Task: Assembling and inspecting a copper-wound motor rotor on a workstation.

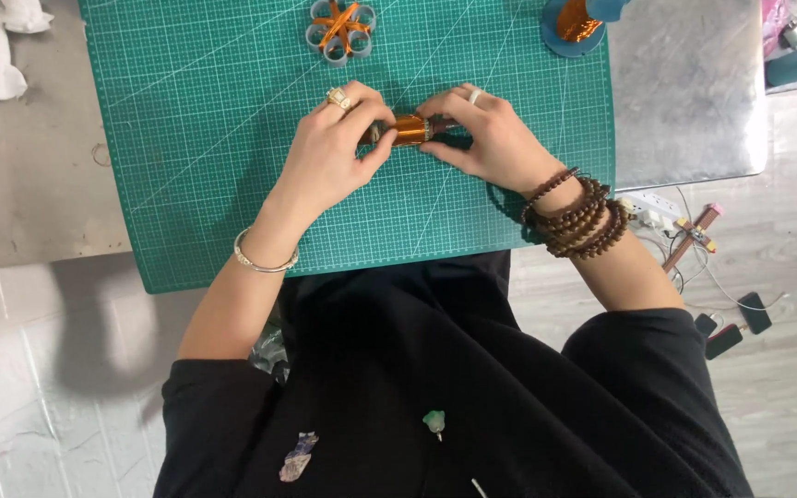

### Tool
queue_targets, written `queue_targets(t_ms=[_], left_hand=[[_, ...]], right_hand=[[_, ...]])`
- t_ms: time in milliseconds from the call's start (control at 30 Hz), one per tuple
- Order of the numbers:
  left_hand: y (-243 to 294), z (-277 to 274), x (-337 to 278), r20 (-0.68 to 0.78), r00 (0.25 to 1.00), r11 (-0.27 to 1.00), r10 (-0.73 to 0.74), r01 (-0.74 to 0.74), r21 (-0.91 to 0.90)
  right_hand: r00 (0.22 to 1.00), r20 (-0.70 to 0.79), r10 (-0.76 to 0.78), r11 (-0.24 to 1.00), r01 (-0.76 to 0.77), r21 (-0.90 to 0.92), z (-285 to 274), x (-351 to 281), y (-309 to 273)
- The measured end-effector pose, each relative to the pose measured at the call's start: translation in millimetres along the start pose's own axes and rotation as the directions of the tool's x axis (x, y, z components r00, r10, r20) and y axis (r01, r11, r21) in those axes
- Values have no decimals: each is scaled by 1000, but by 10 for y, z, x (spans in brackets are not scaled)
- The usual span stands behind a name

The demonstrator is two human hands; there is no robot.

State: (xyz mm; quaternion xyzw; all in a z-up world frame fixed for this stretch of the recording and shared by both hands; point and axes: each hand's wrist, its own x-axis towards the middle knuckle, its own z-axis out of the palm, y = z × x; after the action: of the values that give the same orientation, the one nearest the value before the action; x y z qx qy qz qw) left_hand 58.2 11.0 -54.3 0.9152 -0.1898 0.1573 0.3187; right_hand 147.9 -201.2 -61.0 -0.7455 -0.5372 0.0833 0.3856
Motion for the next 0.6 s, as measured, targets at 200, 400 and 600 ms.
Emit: queue_targets(t_ms=[200, 400, 600], left_hand=[[-8, 38, -6, -29, 999, 997, 44, -42, 61], [-51, 68, -26, -57, 995, 993, 86, -81, 83], [-51, 29, -69, 26, 1000, 1000, 10, -10, -22]], right_hand=[[1000, 3, -15, 1000, 15, -18, 9, -2, 7], [1000, -5, -18, 999, 17, -28, 4, -4, 11], [1000, -16, 20, 999, -20, -34, -18, -6, 40]])
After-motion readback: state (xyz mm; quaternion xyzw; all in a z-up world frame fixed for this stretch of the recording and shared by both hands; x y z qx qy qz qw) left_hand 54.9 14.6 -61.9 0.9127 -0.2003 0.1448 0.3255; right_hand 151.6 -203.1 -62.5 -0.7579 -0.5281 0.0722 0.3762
